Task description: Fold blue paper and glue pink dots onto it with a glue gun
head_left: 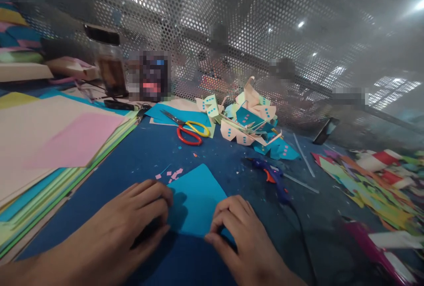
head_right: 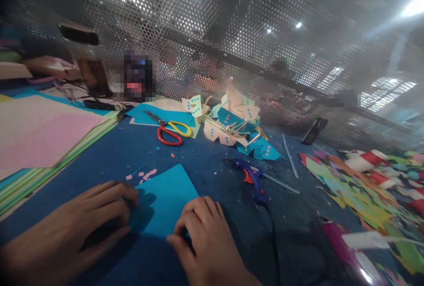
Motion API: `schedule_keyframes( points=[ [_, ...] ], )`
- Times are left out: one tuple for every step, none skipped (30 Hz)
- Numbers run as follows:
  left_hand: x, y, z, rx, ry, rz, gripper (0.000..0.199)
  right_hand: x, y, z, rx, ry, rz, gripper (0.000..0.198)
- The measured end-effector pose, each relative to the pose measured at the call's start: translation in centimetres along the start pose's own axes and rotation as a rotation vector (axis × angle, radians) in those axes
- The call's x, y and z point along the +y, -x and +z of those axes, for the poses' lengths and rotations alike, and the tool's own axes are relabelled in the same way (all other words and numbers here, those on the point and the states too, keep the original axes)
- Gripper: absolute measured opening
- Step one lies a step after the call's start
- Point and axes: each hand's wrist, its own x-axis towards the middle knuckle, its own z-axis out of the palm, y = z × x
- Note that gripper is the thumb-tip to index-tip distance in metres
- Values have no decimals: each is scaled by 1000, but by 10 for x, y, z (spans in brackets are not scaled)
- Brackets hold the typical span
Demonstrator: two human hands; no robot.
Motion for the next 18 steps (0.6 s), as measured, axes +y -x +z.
schedule_keyframes(
  points=[
    [0, 0, -1, -26, 16, 4, 16, -1, 0, 0, -1, 1, 9, 11],
    [1, -1, -1, -47, 23, 1, 16, -2, 1, 0, 2, 2, 16, 11],
    [1, -2, -3, -59, 28, -8, 16, -3, 1, 0, 8, 3, 16, 11],
    [2, -2, -4, -48, 28, -4, 16, -3, 2, 0, 14, 13, 17, 11],
    [2, -3, -5, -48, 25, -2, 16, -4, 2, -1, 25, 29, 18, 11],
    [2, -3, -5, -47, 18, -12, 15, -4, 2, -1, 39, 45, 20, 11],
    [2, -3, -6, -36, 16, -4, 16, -5, 2, -1, 38, 58, 20, 12],
    [2, -3, -6, -43, 10, -1, 17, -6, 1, -1, 41, 71, 26, 13],
    [2, -3, -5, -31, 5, 7, 17, -7, 1, -2, 32, 82, 31, 12],
    [2, -3, -5, -31, -2, 2, 17, -8, 0, -3, 36, 87, 20, 13],
    [3, -2, -5, -33, -10, 1, 17, -9, 0, -3, 37, 94, 17, 14],
    [4, -2, -4, -29, -23, 0, 17, -10, 0, -4, 44, 102, 16, 15],
    [5, -2, -4, -33, -35, -4, 17, -11, -1, -5, 45, 114, 19, 15],
    [6, -2, -4, -30, -51, -2, 18, -12, -1, -5, 52, 125, 11, 16],
    [7, -3, -3, -34, -68, -4, 18, -12, -1, -6, 59, 135, 9, 16],
    [9, -3, -3, -39, -84, -6, 18, -13, -1, -5, 67, 144, 6, 16],
    [10, -3, -3, -42, -100, -8, 18, -13, -2, -5, 77, 155, -3, 16],
    [11, -3, -3, -48, -112, -11, 18, -13, -2, -4, 80, 168, -7, 16]
  ],
)
